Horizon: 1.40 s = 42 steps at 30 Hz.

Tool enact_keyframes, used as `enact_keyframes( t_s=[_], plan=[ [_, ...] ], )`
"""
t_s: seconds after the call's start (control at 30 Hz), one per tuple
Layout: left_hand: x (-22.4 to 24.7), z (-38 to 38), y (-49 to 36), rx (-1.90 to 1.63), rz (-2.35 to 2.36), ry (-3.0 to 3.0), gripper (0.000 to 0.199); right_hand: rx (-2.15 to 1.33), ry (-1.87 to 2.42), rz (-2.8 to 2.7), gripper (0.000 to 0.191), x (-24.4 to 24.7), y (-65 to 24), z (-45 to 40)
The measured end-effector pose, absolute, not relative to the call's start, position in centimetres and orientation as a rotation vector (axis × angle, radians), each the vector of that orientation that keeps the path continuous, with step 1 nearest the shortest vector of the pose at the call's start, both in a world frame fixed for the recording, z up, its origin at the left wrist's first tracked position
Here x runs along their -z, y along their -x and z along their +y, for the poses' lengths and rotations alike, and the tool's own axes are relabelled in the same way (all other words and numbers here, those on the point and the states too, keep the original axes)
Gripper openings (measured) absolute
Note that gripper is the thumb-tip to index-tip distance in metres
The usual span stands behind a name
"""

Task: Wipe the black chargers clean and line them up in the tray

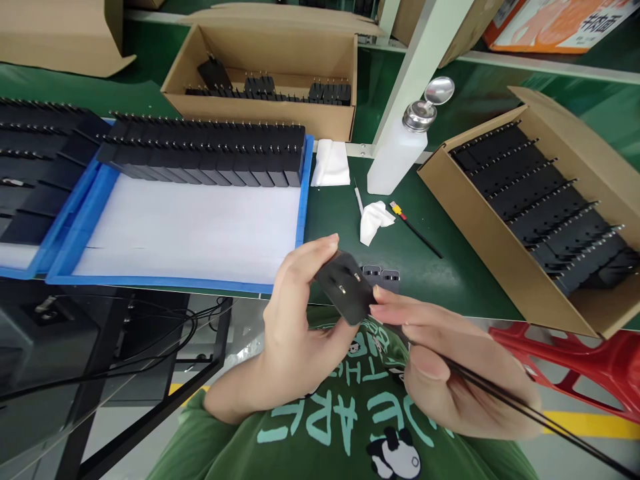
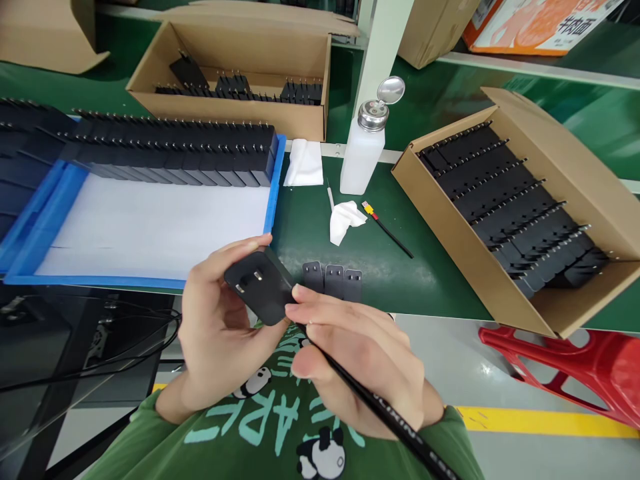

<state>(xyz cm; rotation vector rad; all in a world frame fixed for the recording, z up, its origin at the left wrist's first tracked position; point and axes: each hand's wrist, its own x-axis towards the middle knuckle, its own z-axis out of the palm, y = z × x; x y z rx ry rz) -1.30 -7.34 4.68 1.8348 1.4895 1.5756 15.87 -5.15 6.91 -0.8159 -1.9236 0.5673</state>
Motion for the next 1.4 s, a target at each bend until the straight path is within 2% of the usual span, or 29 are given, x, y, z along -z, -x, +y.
enact_keyframes(
  t_s=[0.57, 0.77, 1.0, 1.4],
  plan=[
    [-4.9, -7.4, 1.3, -1.541, 1.554, -1.842, 0.067, -0.551, 0.836, -1.875, 0.017, -6.5, -15.8, -5.5],
    [-4.8, -7.4, 1.2, -1.558, 1.529, -1.817, 0.071, -0.553, 0.839, -1.874, 0.021, -6.4, -15.6, -5.4],
    [-4.6, -7.4, 1.3, -1.569, 1.531, -1.826, 0.068, -0.539, 0.752, -1.854, 0.011, -6.9, -15.4, -5.2],
    [-4.5, -7.5, 1.3, -1.58, 1.513, -1.822, 0.073, -0.561, 0.748, -1.782, 0.011, -6.8, -14.8, -5.4]
  ],
)
